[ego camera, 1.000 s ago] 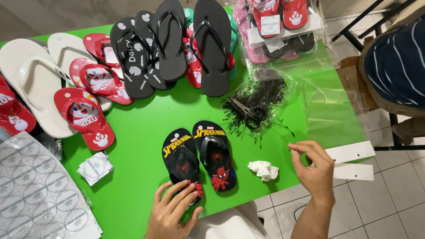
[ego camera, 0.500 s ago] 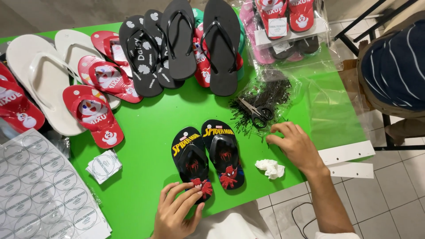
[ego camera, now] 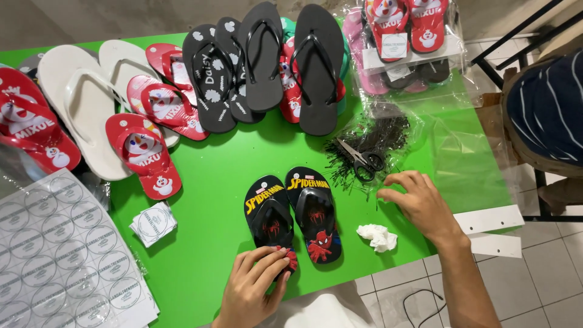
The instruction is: Cleaning flip-flops with a cloth and placing them into plastic bags for packaging.
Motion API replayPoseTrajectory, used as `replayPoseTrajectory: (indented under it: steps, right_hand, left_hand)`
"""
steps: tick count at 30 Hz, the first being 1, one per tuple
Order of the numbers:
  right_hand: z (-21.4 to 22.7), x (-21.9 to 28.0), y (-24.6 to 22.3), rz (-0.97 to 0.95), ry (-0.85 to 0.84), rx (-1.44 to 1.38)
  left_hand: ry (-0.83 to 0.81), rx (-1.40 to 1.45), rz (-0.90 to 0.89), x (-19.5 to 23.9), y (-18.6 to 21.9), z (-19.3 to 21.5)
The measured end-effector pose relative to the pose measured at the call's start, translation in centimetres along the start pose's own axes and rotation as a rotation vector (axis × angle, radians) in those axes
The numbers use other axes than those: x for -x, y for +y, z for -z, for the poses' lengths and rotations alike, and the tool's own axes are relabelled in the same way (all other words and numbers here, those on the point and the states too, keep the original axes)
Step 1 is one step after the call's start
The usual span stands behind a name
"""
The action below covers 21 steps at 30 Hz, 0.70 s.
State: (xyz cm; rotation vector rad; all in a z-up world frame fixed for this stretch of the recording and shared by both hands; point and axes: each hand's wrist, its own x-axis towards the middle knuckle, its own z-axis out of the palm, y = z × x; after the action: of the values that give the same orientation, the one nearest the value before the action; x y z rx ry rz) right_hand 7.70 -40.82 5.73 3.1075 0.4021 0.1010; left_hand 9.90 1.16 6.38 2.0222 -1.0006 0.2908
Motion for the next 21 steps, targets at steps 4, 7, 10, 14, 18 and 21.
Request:
replayPoseTrajectory:
  steps: [4, 7, 10, 14, 18, 21]
  right_hand:
    - [-0.6, -0.7, 0.3, 0.092, -0.062, 0.060]
    - [-1.1, -1.0, 0.4, 0.196, -0.086, 0.170]
    - [-2.0, -1.0, 0.3, 0.217, -0.122, 0.152]
    - [-2.4, -0.3, -0.1, 0.198, 0.050, 0.016]
    - [-0.9, -0.2, -0.6, 0.095, 0.304, -0.276]
    - [0.7, -0.4, -0.3, 0.110, 0.195, -0.195]
  left_hand:
    - [0.034, 0.013, -0.001, -0.6, 0.1, -0.2]
    - [0.002, 0.015, 0.005, -0.7, 0.2, -0.3]
    - [-0.011, 0.015, -0.022, -1.2, 0.0, -0.2]
    - [-0.075, -0.053, -0.016, -1.7, -0.3, 0.4]
    - [-0.097, -0.127, -0.016, -2.4, -0.8, 0.7]
    - [-0.140, -0.164, -0.013, -2.8, -1.2, 0.5]
